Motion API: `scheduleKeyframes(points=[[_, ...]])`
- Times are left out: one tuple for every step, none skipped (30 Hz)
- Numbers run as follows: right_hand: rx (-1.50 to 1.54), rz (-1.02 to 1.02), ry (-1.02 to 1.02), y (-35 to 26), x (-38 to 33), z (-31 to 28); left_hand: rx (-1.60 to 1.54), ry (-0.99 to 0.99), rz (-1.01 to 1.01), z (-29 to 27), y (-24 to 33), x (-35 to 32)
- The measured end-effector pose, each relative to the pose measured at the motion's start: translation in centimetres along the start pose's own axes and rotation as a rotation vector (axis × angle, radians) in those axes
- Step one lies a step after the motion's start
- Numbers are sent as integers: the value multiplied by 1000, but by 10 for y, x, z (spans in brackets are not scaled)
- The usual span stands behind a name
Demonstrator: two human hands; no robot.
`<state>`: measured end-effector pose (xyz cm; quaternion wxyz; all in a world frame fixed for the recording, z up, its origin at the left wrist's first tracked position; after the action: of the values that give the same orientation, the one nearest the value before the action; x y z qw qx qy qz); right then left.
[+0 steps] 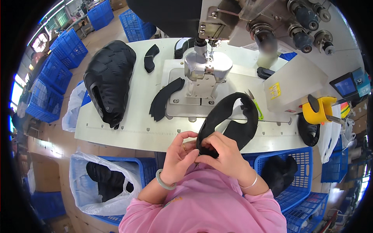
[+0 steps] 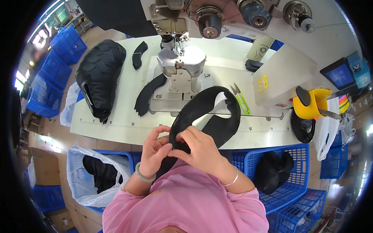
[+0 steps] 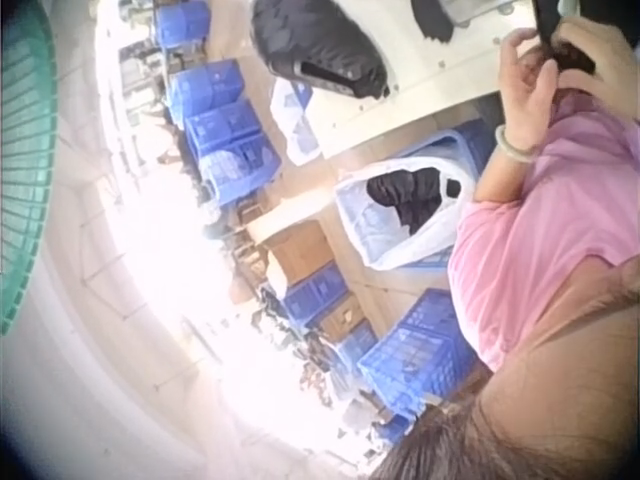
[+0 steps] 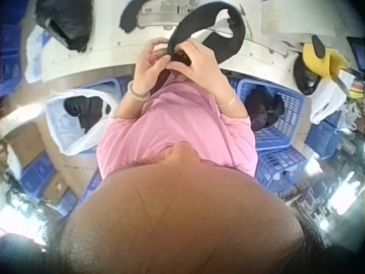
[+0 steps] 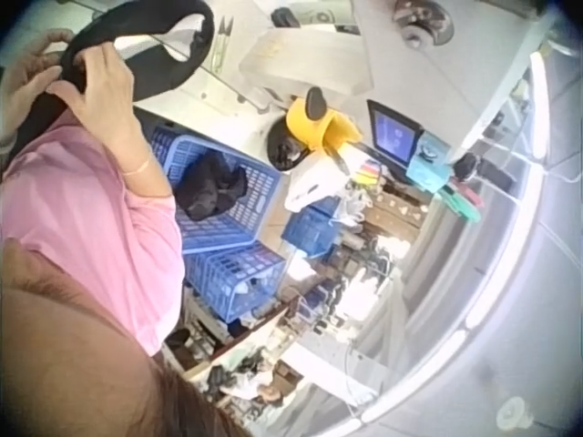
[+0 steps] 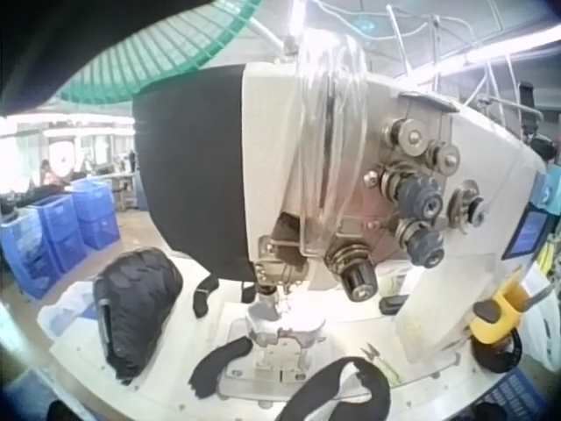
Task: Stitching or sewing components of a shoe upper using an industrial sewing machine.
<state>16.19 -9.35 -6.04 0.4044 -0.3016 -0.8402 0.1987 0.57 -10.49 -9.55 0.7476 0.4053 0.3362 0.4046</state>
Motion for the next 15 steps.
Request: scheduleKeyframes(points=[[81, 54, -22, 3, 0, 2, -13, -12, 4, -2, -1, -1], [84, 56, -20, 4, 1, 1, -27, -24, 9, -4, -1, -1], [134, 82, -67, 5, 1, 2, -27, -22, 6, -6, -4, -2], [184, 109, -115, 6, 1, 2, -3, -27, 8, -8, -6, -2], [186, 111, -115, 8, 2, 0, 21, -31, 10, -8, -8, -3], [261, 141, -150, 12, 2, 0, 20, -30, 8, -8, -8, -3], [335, 170, -185, 15, 2, 0, 10, -31, -4, -9, -9, -3], [336, 172, -185, 18, 2, 0, -1, -31, -16, -9, -10, -3], [333, 160, -183, 23, 2, 0, -2, -31, -19, -9, -9, -2], [331, 147, -181, 25, 1, 1, -27, -42, -24, -9, -9, -2], [332, 149, -182, 23, 0, 2, -52, -51, -29, -10, -9, -1], [288, 148, -199, 20, -1, 4, -53, -49, -30, -9, -9, -1], [245, 146, -217, 19, -1, 6, -20, -13, -36, -9, -10, -1], [249, 146, -219, 21, -2, 8, 14, 24, -41, -9, -11, -2], [286, 116, -189, 24, -4, 11, 13, 22, -44, -8, -10, -1]])
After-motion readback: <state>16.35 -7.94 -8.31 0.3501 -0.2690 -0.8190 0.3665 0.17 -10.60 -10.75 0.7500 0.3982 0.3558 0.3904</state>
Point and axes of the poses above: each hand's wrist, its own x-axis towards the middle knuckle, its own z-axis out of the palm, y = z × x, the point moved 3 cm from there along x, towards the middle knuckle, and after that the axes turned 13 degrees about -z, right-handed, at the moved point
